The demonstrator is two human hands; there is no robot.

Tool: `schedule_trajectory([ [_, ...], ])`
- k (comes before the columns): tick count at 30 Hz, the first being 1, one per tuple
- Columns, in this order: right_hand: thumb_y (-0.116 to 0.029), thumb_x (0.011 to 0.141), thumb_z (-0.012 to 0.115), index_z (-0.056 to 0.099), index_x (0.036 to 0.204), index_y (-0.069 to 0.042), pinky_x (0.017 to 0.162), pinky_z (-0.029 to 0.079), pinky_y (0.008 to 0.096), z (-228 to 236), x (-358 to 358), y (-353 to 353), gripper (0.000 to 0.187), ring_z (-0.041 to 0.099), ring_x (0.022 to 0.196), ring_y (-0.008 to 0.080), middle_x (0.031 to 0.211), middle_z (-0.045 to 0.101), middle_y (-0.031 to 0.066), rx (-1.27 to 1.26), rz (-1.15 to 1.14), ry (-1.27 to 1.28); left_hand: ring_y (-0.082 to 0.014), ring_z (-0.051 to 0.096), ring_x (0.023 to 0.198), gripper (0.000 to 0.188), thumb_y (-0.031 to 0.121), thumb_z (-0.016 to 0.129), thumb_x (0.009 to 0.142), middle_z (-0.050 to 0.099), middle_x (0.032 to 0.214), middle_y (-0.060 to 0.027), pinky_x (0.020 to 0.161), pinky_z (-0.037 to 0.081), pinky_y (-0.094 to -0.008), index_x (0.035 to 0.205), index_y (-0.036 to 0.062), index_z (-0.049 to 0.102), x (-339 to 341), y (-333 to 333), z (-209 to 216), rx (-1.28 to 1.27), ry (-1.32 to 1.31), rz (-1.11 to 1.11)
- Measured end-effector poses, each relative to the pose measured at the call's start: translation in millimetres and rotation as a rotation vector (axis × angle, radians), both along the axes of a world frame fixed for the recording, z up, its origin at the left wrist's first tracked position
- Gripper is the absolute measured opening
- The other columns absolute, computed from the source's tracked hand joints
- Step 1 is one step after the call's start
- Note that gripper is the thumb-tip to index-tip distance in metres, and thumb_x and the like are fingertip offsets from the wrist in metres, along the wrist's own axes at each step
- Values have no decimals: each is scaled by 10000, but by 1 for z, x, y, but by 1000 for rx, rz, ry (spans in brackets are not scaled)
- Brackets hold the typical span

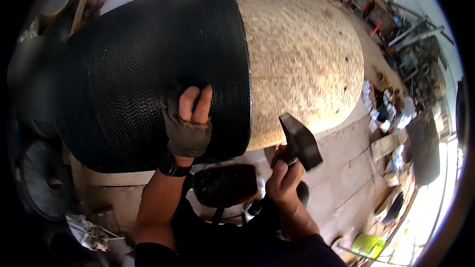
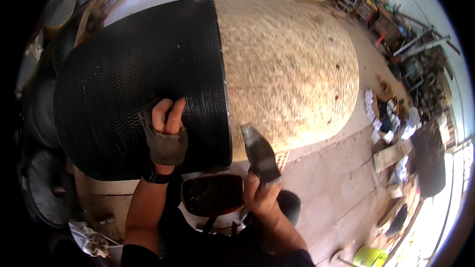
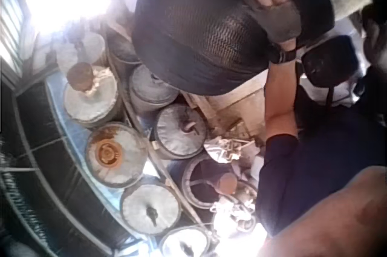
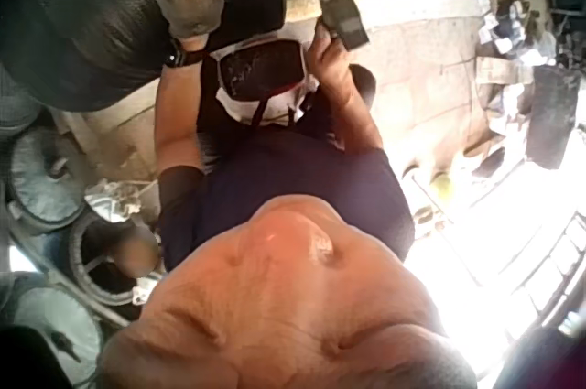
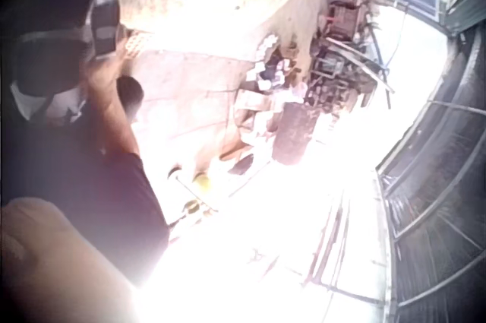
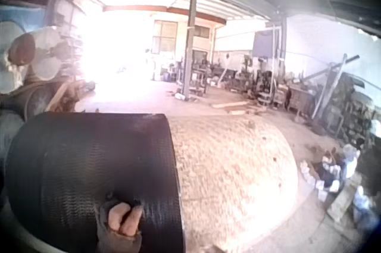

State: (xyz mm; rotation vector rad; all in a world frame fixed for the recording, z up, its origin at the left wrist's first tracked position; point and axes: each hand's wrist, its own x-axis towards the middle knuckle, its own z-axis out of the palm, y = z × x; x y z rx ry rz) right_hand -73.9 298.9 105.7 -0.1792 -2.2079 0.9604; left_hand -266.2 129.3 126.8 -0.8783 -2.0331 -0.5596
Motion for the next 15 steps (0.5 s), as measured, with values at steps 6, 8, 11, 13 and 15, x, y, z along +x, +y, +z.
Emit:
schedule_trajectory([
  [6,-94,949,619,524,1060,-4,535,474,519,-48,21,-5,172,625,637,471,682,619,230,-81,-204,-385,-278,580,917,437,-41,616,771,562,1116,-102,746,529,-422,1187,85,659,3,5,15,-37,27,-13],
  [8,-106,952,629,527,1065,-5,535,464,513,-45,39,-15,182,622,634,464,693,622,229,-141,-184,-395,-308,594,885,425,-69,606,821,597,1071,-136,829,495,-446,1227,51,632,17,10,13,15,15,-45],
  [11,-110,961,621,530,1050,-3,546,462,506,-46,50,-15,167,615,638,457,708,620,235,-194,-180,-316,-277,631,890,366,-9,602,882,664,975,-126,878,480,-466,1246,23,590,73,28,1,88,-235,-321],
  [13,-129,954,649,530,1061,-4,537,483,506,-41,54,-14,203,636,632,454,719,631,250,-201,-169,-330,-287,638,914,410,-11,614,879,669,981,-123,884,472,-471,1283,15,553,95,38,-14,145,-279,-451],
  [15,-131,954,650,534,1063,-6,547,488,502,-38,57,-12,202,641,649,452,733,636,249,-221,-155,-345,-298,631,868,534,-53,637,818,673,977,-97,891,477,-458,1334,41,540,101,44,-28,109,-376,-364],
])
